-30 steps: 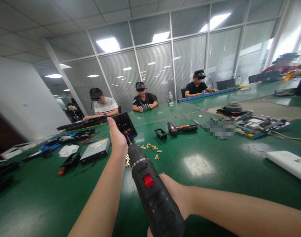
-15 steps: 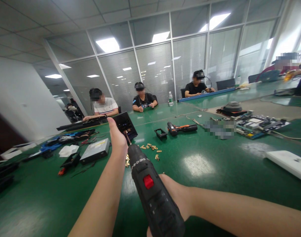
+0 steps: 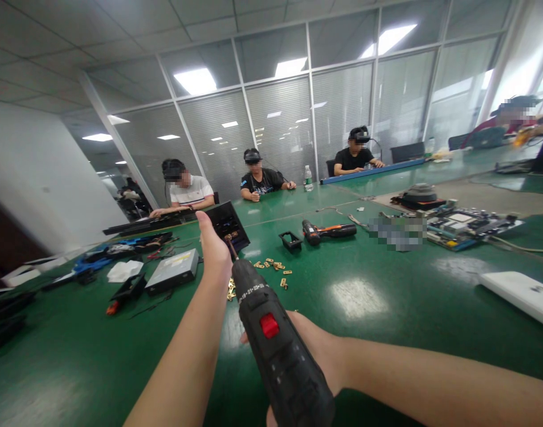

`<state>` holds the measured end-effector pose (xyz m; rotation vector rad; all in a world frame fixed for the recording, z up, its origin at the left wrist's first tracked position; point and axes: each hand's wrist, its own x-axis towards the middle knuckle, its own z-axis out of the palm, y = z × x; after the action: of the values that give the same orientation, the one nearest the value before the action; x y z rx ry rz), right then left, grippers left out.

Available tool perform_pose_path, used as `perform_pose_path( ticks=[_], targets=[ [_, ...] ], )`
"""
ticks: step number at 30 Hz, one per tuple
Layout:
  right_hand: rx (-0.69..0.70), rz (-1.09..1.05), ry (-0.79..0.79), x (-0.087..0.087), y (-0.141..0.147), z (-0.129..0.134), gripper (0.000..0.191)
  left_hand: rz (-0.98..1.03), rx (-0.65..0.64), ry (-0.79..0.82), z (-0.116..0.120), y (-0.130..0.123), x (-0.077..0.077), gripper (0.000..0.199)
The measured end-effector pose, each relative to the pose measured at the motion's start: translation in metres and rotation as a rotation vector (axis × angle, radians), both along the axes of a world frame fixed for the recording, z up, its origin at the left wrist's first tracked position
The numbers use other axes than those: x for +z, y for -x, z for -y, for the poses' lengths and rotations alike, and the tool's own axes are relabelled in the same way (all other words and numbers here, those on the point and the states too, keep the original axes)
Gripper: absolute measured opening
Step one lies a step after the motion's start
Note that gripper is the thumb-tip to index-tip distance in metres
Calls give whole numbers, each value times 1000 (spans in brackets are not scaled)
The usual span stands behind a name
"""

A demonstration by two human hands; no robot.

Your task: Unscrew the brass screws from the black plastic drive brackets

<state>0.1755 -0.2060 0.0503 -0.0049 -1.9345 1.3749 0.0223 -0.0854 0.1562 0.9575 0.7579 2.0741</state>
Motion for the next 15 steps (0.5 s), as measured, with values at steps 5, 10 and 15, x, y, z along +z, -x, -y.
perform_pose_path(
  ticks=[5, 10, 15],
  targets=[
    [82, 57, 152, 2, -5, 4, 74, -22, 9, 6, 1, 0, 0, 55],
    [16, 48, 145, -14, -6, -2, 72, -6, 25, -26, 6, -4, 5, 51],
    [-50, 75, 7, -29, 1, -9, 63, 44, 12, -63, 14, -9, 13, 51]
  ],
)
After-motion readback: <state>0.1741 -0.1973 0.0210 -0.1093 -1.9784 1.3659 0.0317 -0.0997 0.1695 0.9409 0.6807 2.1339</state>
